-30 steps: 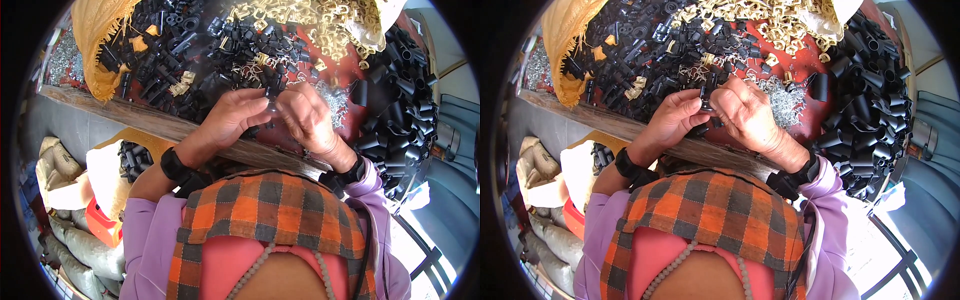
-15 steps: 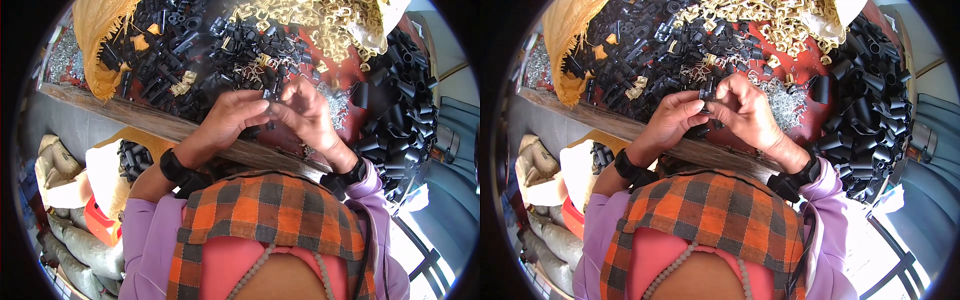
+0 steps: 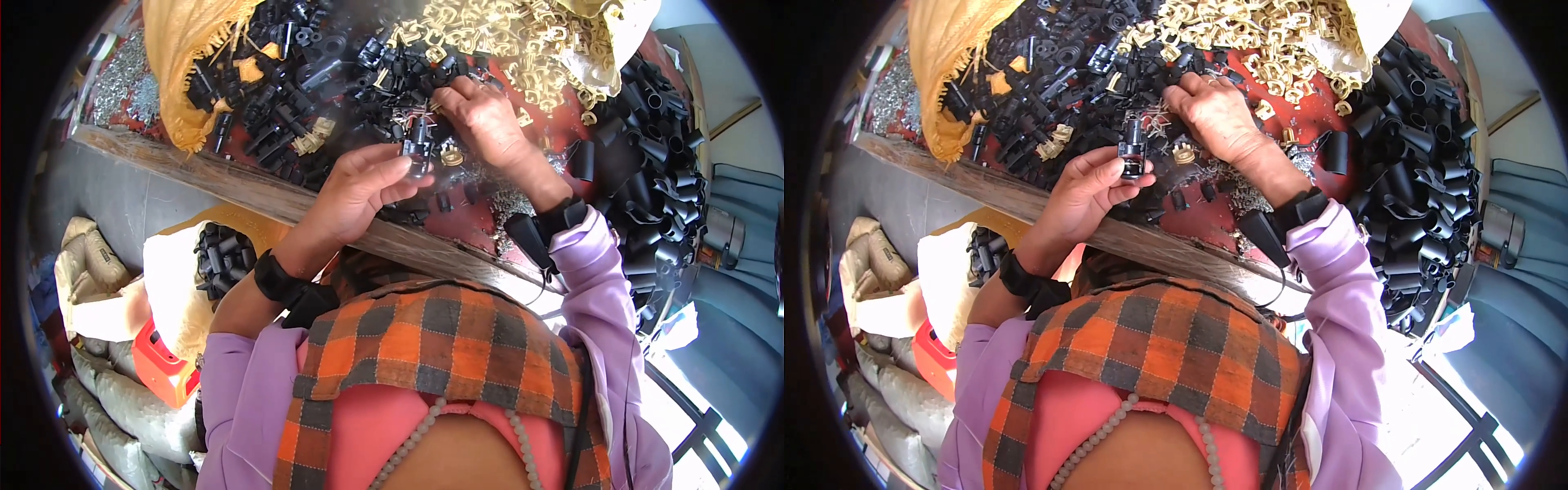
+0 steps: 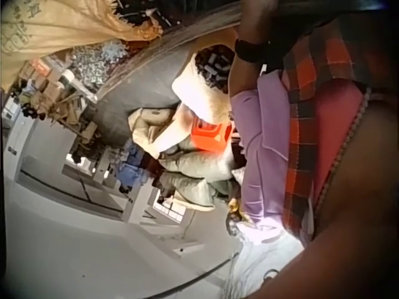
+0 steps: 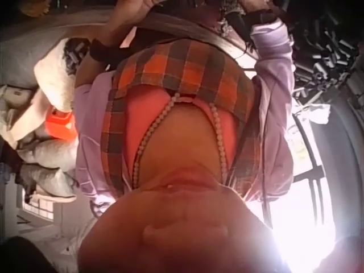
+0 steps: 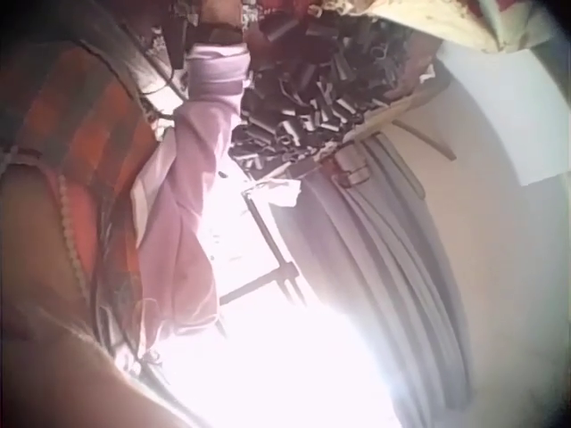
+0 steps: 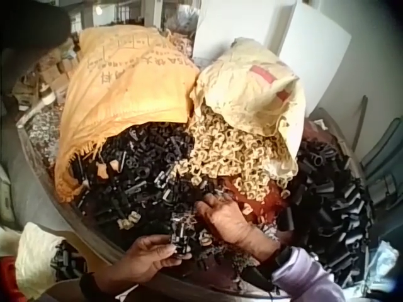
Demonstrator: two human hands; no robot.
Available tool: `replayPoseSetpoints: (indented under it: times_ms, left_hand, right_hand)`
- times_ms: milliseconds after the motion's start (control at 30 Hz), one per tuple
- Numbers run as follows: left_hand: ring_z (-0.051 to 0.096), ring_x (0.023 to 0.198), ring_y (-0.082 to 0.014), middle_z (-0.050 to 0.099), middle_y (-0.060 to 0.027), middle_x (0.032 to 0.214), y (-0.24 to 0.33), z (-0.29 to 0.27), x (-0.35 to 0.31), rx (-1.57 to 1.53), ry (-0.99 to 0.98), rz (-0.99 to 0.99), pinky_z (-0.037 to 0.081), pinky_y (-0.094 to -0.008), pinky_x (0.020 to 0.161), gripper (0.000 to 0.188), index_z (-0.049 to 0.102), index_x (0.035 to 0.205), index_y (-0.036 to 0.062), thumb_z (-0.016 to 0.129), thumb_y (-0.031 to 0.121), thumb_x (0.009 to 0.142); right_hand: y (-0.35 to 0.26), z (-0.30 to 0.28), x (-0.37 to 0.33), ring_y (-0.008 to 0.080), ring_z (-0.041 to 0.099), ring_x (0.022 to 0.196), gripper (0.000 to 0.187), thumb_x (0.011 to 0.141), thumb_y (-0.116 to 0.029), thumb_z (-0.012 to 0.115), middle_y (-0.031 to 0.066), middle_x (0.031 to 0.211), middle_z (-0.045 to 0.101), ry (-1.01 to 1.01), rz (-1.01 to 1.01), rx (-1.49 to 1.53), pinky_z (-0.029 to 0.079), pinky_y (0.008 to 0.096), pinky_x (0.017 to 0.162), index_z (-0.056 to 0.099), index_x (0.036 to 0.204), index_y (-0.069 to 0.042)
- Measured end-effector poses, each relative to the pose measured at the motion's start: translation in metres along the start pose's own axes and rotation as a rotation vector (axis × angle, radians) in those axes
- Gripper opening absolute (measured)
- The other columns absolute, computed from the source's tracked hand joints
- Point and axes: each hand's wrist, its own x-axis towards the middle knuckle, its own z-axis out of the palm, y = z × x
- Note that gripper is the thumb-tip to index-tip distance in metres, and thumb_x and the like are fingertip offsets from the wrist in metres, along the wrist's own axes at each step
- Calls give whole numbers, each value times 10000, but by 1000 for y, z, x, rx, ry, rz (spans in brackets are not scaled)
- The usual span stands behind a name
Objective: Manually assembling small metal components into black plastic pipe fittings at a factory workbench.
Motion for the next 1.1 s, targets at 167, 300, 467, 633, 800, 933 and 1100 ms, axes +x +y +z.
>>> replayPoseSetpoints:
  times_ms: [167, 300, 467, 633, 800, 933, 1100]
  left_hand:
    - [538, 956, -210, 549, -149, 1008, -5, -4, -4, 33, 40, 147, 465, -265, 781, 275, 471, 1071, -31, 471, 119, 840]
    - [514, 994, -209, 537, -143, 1036, -12, 5, -4, -15, -42, 200, 436, -290, 830, 272, 474, 1067, -31, 471, 120, 841]
    - [511, 993, -199, 537, -130, 1039, -22, 20, -6, -84, -200, 232, 407, -315, 866, 273, 479, 1063, -30, 480, 124, 837]
    - [519, 965, -176, 543, -115, 1028, -32, 34, -18, -53, -197, 247, 402, -322, 860, 267, 486, 1059, -26, 489, 116, 832]
    - [526, 939, -165, 553, -105, 1009, -50, 42, -31, -19, -169, 240, 404, -309, 850, 256, 488, 1058, -26, 483, 96, 832]
    - [542, 915, -178, 561, -102, 993, -58, 45, -38, 98, -149, 176, 421, -295, 831, 245, 493, 1047, -30, 483, 85, 830]
    - [574, 863, -213, 568, -109, 974, -61, 51, -40, 72, -98, 103, 473, -270, 756, 224, 511, 1021, -22, 490, 86, 827]
  right_hand:
    - [-7, -12, -11, 111, 474, 585, 94, 768, -104, 575, 34, 703, 510, 75, 147, 561, 377, 233, 477, 557, 835, -41]
    - [-23, -32, -32, 67, 428, 542, 83, 777, -111, 568, -4, 655, 503, -238, 568, 1597, 320, 190, 439, 551, 824, -44]
    - [-46, -41, -50, 26, 392, 522, 96, 788, -105, 569, -9, 647, 490, -182, 802, 1900, 298, 164, 428, 535, 826, -24]
    - [-68, -45, -69, 46, 417, 544, 155, 799, -120, 559, 1, 651, 497, 81, 742, 1783, 336, 182, 447, 504, 913, -31]
    - [-90, -49, -94, 51, 464, 615, 132, 816, -136, 542, 9, 704, 531, 198, 430, 1089, 392, 194, 524, 518, 883, -26]
    - [-84, -50, -115, 64, 472, 635, 109, 823, -115, 525, 6, 748, 557, -7, 472, 1027, 391, 193, 582, 545, 888, -30]
    - [-82, -49, -136, 71, 492, 672, 122, 815, -114, 536, 21, 781, 572, 244, 492, 1277, 403, 203, 617, 575, 870, -12]
